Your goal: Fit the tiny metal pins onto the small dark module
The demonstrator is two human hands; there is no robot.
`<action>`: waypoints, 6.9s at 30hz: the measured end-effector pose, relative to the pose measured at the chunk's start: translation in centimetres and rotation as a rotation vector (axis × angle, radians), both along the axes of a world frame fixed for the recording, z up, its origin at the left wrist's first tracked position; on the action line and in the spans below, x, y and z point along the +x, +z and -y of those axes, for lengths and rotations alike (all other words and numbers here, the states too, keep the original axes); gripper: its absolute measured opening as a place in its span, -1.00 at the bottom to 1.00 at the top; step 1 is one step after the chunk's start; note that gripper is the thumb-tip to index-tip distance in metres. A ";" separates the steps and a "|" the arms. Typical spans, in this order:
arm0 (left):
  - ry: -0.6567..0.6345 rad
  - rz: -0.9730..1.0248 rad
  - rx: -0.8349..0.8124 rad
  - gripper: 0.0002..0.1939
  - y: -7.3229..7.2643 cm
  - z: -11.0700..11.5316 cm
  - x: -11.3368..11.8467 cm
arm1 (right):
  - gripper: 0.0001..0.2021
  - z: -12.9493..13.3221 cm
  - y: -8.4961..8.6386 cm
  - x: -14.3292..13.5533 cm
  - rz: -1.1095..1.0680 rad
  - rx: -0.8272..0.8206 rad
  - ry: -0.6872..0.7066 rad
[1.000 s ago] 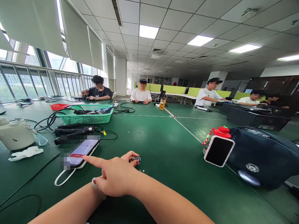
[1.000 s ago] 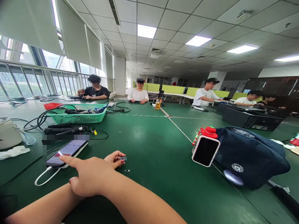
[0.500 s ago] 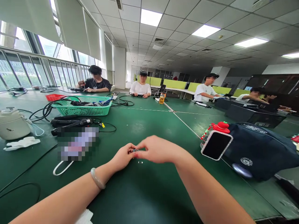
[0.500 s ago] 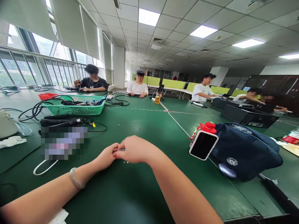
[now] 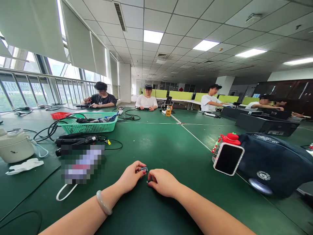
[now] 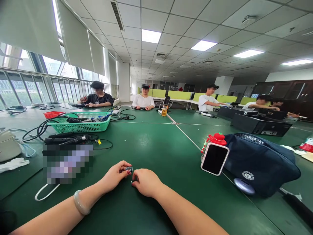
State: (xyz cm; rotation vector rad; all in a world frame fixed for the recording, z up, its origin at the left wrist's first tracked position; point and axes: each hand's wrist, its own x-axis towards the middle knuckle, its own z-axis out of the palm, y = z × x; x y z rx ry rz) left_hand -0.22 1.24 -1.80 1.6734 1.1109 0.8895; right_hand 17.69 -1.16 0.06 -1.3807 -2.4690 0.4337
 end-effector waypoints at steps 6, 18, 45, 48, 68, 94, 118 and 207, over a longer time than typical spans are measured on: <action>0.004 0.025 -0.009 -0.74 -0.5 -0.3 -0.1 | -0.94 0.0 -0.6 0.0 -0.006 0.021 0.017; -0.012 0.035 -0.009 -0.73 -0.3 -0.2 0.0 | -0.75 0.8 3.0 1.4 -0.236 0.153 -0.088; -0.002 0.046 -0.024 -0.77 -0.2 -0.1 0.0 | -0.75 1.1 4.1 0.8 0.113 -0.090 0.077; 0.011 0.034 -0.017 -0.78 0.0 0.0 0.0 | -0.81 0.6 2.9 -0.2 0.109 -0.058 0.086; 0.007 0.031 -0.022 -0.76 -0.4 -0.2 0.1 | -0.95 -0.4 -0.9 0.4 -0.075 -0.025 0.082; -0.005 0.052 -0.018 -0.75 -0.4 -0.1 0.0 | -0.97 -0.6 -1.2 0.4 -0.082 -0.040 0.089; 0.012 0.019 -0.014 -0.76 -0.3 -0.2 0.1 | -0.97 -0.5 -1.0 0.5 -0.070 -0.031 0.097; -0.005 0.036 -0.053 -0.77 -0.1 -0.1 0.0 | -0.51 -3.8 1.8 5.6 -0.236 0.232 -0.358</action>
